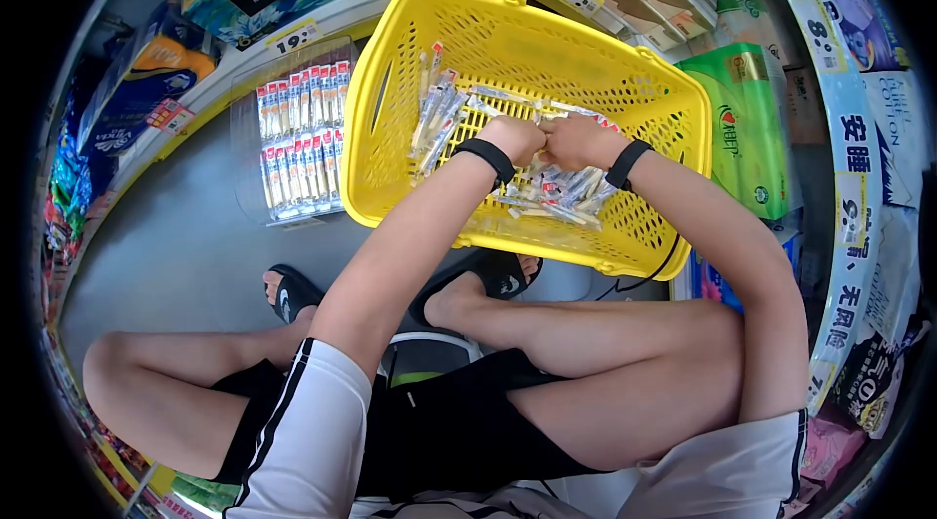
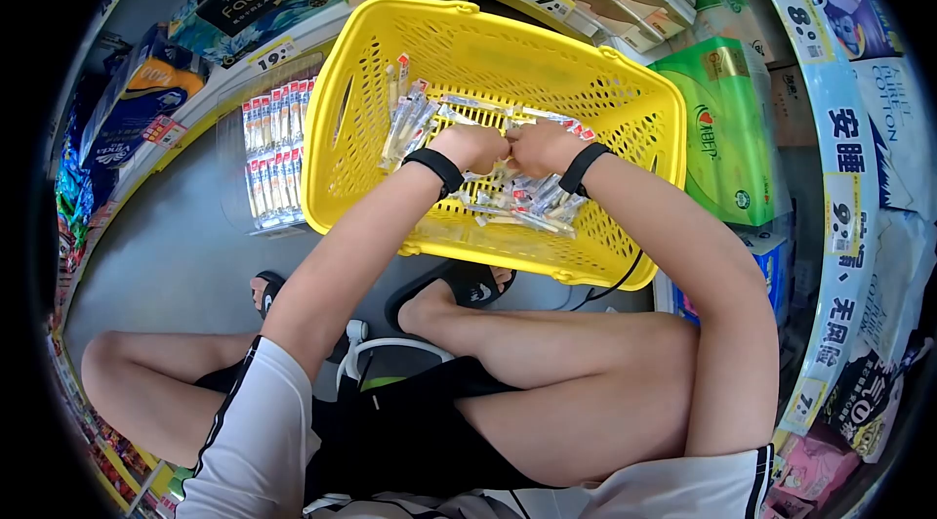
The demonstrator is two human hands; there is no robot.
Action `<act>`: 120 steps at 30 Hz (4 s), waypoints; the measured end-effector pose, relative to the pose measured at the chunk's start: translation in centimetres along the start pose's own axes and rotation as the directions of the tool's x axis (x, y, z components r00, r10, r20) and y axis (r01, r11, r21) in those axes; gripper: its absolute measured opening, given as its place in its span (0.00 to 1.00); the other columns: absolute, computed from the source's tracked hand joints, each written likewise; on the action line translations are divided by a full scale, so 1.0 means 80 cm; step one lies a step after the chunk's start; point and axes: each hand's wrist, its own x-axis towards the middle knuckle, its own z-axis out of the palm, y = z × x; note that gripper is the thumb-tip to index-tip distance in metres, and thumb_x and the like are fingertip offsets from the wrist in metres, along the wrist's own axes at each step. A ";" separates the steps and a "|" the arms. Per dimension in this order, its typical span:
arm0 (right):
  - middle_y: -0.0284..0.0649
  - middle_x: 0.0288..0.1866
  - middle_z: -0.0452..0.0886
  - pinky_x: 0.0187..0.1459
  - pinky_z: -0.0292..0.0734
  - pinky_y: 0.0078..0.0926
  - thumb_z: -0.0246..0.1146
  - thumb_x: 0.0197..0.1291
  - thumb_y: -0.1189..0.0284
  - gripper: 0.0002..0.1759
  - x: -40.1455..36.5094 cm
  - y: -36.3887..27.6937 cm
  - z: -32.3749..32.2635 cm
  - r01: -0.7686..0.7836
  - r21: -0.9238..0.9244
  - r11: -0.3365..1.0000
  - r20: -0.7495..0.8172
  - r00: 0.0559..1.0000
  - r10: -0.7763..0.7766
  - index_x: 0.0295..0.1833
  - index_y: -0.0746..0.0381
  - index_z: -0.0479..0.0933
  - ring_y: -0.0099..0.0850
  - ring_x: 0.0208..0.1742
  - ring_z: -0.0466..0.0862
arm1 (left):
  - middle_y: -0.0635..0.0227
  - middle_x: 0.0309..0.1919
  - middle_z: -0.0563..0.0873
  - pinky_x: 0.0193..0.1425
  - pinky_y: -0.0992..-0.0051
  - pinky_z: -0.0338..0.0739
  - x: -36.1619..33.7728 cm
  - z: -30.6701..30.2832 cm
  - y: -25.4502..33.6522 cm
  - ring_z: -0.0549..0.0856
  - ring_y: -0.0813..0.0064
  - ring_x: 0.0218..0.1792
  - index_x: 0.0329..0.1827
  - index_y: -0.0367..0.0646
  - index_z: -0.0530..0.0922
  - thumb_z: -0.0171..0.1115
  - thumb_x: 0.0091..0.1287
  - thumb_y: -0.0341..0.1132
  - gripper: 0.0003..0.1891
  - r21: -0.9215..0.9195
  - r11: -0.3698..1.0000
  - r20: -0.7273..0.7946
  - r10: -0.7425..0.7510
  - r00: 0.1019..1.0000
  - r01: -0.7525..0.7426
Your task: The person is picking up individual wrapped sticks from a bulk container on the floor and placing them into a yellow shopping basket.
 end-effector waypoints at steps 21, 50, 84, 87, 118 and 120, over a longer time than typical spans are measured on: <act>0.36 0.63 0.75 0.67 0.70 0.45 0.64 0.69 0.60 0.15 0.001 0.018 0.006 -0.024 0.129 0.991 -0.011 1.000 0.025 0.57 0.51 0.86 0.39 0.69 0.74 | 0.49 0.49 0.88 0.52 0.55 0.83 0.000 0.011 -0.018 0.88 0.47 0.51 0.49 0.34 0.84 0.61 0.66 0.25 0.11 -0.073 0.997 -0.069 -0.012 0.998 0.007; 0.34 0.42 0.88 0.44 0.77 0.20 0.64 0.74 0.68 0.12 -0.017 0.005 -0.063 0.173 0.931 0.321 -0.217 0.970 0.108 0.53 0.65 0.81 0.21 0.43 0.84 | 0.55 0.49 0.90 0.52 0.58 0.85 -0.099 -0.066 -0.040 0.90 0.54 0.52 0.51 0.42 0.86 0.62 0.67 0.26 0.12 0.056 0.989 -0.218 -0.122 0.968 0.137; 0.33 0.33 0.83 0.41 0.78 0.24 0.69 0.68 0.68 0.11 0.042 -0.122 -0.267 0.362 0.669 0.649 -0.618 0.755 0.217 0.49 0.64 0.82 0.20 0.35 0.80 | 0.43 0.36 0.87 0.49 0.53 0.80 -0.354 -0.039 -0.051 0.87 0.43 0.42 0.46 0.34 0.81 0.67 0.67 0.30 0.09 -0.578 0.816 -0.706 -0.512 0.489 0.020; 0.35 0.35 0.85 0.42 0.80 0.26 0.71 0.65 0.67 0.11 0.062 -0.150 -0.311 0.349 0.593 0.726 -0.677 0.704 0.214 0.46 0.63 0.84 0.24 0.37 0.83 | 0.43 0.33 0.87 0.46 0.55 0.80 -0.374 -0.031 -0.072 0.87 0.45 0.39 0.46 0.34 0.81 0.67 0.68 0.30 0.09 -0.612 0.791 -0.723 -0.546 0.422 -0.025; 0.51 0.51 0.88 0.54 0.79 0.41 0.58 0.56 0.67 0.23 0.344 -0.152 -0.362 -0.020 0.133 0.991 0.167 0.986 -0.003 0.54 0.68 0.84 0.46 0.52 0.86 | 0.37 0.41 0.87 0.51 0.48 0.81 -0.244 0.078 -0.231 0.86 0.37 0.47 0.54 0.32 0.76 0.67 0.63 0.24 0.17 -0.787 0.616 -0.573 -0.739 0.354 0.013; 0.53 0.53 0.88 0.55 0.79 0.42 0.56 0.56 0.68 0.24 0.349 -0.150 -0.359 -0.029 0.124 0.992 0.195 0.981 0.005 0.53 0.69 0.85 0.49 0.54 0.86 | 0.39 0.39 0.87 0.49 0.49 0.80 -0.239 0.079 -0.229 0.86 0.38 0.45 0.55 0.33 0.76 0.66 0.64 0.23 0.16 -0.765 0.644 -0.605 -0.731 0.317 0.026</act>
